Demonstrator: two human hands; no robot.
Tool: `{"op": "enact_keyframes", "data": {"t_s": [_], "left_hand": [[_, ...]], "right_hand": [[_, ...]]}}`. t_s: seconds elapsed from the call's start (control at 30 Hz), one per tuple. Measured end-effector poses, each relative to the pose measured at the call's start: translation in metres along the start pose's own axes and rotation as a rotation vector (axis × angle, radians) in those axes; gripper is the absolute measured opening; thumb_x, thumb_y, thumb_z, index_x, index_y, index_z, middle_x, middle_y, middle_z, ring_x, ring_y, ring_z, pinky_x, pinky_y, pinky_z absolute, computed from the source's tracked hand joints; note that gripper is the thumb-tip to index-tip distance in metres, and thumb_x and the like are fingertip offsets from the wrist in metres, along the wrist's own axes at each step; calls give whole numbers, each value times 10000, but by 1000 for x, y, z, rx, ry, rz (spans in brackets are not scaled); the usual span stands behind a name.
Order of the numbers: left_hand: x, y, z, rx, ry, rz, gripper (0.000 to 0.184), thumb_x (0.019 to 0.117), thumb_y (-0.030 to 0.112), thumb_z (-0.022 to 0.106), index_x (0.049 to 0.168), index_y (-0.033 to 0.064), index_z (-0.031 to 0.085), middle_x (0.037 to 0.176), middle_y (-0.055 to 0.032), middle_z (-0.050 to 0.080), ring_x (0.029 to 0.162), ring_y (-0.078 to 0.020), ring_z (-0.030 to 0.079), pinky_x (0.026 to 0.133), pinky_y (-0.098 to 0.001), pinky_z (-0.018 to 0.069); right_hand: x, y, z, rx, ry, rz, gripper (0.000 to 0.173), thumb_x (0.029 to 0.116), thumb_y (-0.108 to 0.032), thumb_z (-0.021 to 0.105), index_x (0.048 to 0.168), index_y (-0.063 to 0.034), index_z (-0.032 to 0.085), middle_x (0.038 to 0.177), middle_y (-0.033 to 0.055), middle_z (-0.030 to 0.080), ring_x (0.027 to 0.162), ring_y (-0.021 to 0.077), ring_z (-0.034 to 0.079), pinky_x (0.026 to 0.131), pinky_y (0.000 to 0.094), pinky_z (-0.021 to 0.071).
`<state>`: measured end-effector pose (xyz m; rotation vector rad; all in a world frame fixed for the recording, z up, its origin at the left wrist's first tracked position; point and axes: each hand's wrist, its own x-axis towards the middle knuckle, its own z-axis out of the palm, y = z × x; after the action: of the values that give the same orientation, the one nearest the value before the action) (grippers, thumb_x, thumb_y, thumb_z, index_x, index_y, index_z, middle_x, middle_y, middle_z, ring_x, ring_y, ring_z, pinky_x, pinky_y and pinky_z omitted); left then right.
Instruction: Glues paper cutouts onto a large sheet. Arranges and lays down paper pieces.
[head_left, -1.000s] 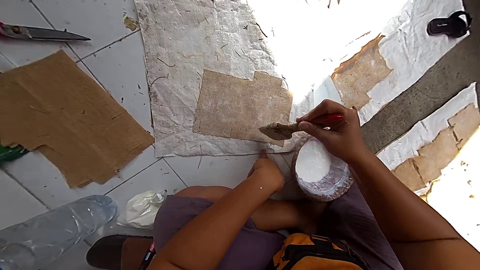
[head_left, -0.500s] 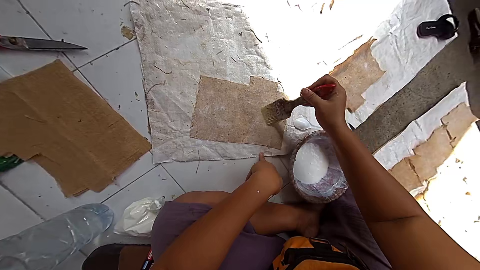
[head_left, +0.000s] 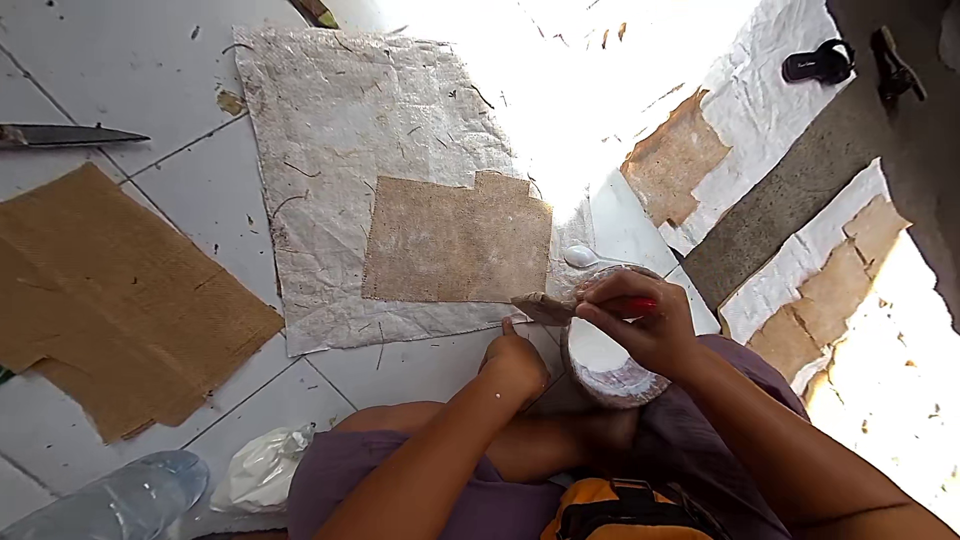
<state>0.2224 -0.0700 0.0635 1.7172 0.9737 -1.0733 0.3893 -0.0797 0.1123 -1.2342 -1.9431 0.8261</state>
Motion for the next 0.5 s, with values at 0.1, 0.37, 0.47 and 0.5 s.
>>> {"op": "enact_keyframes", "data": {"t_s": [0.1, 0.37, 0.47, 0.5], "left_hand": [[-2, -5, -6, -11, 26, 24, 733, 1063, 547, 412, 1361, -111, 534, 1560, -345, 344, 1277, -496, 545, 952, -636, 492], [-7, -11, -18, -81, 196, 6, 641, 1072, 535, 406, 1301, -30, 605, 1274, -264, 641, 1231, -420, 610, 979, -617, 482], [-10, -11, -16, -85, 200, -6, 640, 1071, 538, 407, 1312, -21, 607, 1281, -256, 642, 1236, -412, 610, 989, -610, 481], [-11, -11, -16, -84, 201, -8, 640, 1071, 536, 406, 1301, -24, 611, 1280, -257, 644, 1235, -413, 611, 987, -610, 483]], "right_hand": [[-13, -15, -62, 253, 269, 187, 96, 936, -170, 749, 1010, -167, 688, 1002, -26, 740, 913, 104, 727, 822, 283, 630], [-98, 41, -104, 340, 386, 776, 131, 839, -73, 714, 914, -109, 612, 777, -43, 689, 691, 90, 688, 680, 295, 622], [-111, 56, -93, 311, 407, 904, 362, 792, 0, 760, 1091, -30, 559, 795, 31, 658, 669, 155, 699, 657, 356, 643], [-111, 57, -91, 260, 414, 942, 447, 778, 24, 781, 1148, -19, 534, 798, 66, 662, 663, 179, 703, 655, 370, 643]]}}
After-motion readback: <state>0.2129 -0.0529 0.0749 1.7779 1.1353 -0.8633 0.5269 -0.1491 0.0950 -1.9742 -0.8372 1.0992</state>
